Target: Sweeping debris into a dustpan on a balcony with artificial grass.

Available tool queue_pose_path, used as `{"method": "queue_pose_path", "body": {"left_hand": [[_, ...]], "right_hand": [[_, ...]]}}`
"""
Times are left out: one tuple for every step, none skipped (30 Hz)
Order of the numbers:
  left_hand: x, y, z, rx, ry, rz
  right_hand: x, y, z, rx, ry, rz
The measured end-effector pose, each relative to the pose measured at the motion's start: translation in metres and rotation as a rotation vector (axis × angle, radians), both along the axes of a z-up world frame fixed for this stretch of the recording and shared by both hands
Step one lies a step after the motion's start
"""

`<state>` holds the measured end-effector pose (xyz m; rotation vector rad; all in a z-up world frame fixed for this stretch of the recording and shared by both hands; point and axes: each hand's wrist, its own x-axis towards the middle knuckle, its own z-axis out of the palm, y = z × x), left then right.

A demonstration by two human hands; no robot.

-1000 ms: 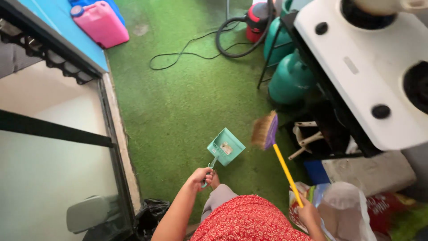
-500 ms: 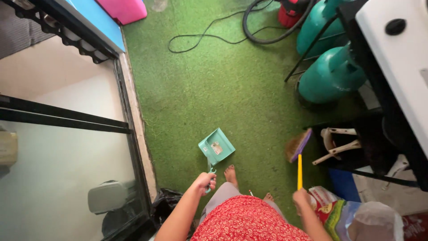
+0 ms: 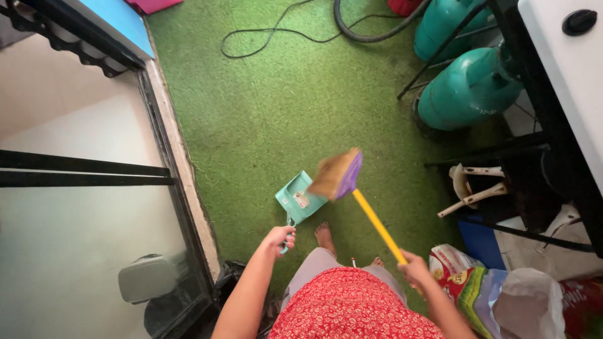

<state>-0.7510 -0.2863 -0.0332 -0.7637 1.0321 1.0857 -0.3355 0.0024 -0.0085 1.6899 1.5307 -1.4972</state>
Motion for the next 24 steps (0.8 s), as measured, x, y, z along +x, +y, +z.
{"method": "queue_pose_path", "body": {"left_hand": [[-0.002,-0.003,0.0,-0.002,-0.006,0.001],[-0.004,-0.006,0.0,0.009,-0.007,0.007],[-0.004,-0.011,0.001,0.019,-0.007,0.017],[-0.002,-0.013,0.002,0.016,-0.013,0.021],[-0.002,-0.015,0.004,0.026,-0.022,0.043],[-0.001,-0.017,0.006,0.036,-0.03,0.065],[0.002,-0.02,0.003,0.031,-0.031,0.077],[0.006,-0.023,0.0,0.041,-0.043,0.081],[0.008,-0.024,-0.004,0.053,-0.053,0.084],[0.012,-0.025,-0.002,0.05,-0.052,0.095],[0.014,-0.024,-0.002,0.047,-0.036,0.098],[0.015,-0.023,0.0,0.044,-0.021,0.1],[0.018,-0.024,-0.001,0.044,-0.019,0.114],[0.02,-0.024,-0.001,0.04,-0.004,0.108],[0.022,-0.024,-0.001,0.036,0.011,0.104],[0.025,-0.023,-0.001,0.037,0.012,0.118],[0.023,-0.023,-0.001,0.04,0.031,0.108],[0.022,-0.022,0.0,0.042,0.049,0.098],[0.022,-0.021,0.0,0.045,0.056,0.115],[0.022,-0.02,0.0,0.057,0.062,0.116],[0.024,-0.02,0.001,0.069,0.064,0.116],[0.026,-0.02,-0.002,0.07,0.068,0.131],[0.025,-0.019,-0.005,0.078,0.064,0.143],[0.024,-0.017,-0.007,0.086,0.061,0.155]], "right_hand": [[0.003,0.01,-0.003,-0.002,-0.006,0.001],[0.007,0.02,-0.006,0.107,0.018,-0.014],[0.011,0.029,-0.009,0.216,0.042,-0.025],[0.004,0.037,-0.008,0.213,0.036,-0.02],[-0.004,0.047,-0.007,0.292,0.01,-0.025],[-0.013,0.057,-0.007,0.372,-0.015,-0.029],[-0.009,0.062,-0.036,0.367,-0.014,-0.017],[-0.004,0.068,-0.065,0.393,-0.052,-0.031],[-0.002,0.075,-0.095,0.422,-0.087,-0.047],[-0.003,0.074,-0.118,0.419,-0.083,-0.035],[-0.005,0.076,-0.141,0.359,-0.187,0.122],[-0.008,0.077,-0.164,0.299,-0.291,0.279],[-0.012,0.064,-0.17,0.302,-0.287,0.291],[-0.017,0.051,-0.176,0.271,-0.236,0.569],[-0.021,0.04,-0.182,0.239,-0.181,0.846],[-0.014,0.022,-0.182,0.242,-0.179,0.861],[-0.012,0.005,-0.184,0.206,-0.014,0.535],[-0.008,-0.013,-0.185,0.162,0.146,0.208],[-0.02,-0.008,-0.151,0.164,0.153,0.225],[-0.031,-0.004,-0.116,-0.035,0.169,0.144],[-0.04,-0.002,-0.081,-0.235,0.179,0.062],[-0.046,0.012,-0.057,-0.235,0.18,0.077],[-0.055,0.025,-0.035,-0.307,0.136,0.001],[-0.063,0.039,-0.012,-0.379,0.092,-0.075]]}}
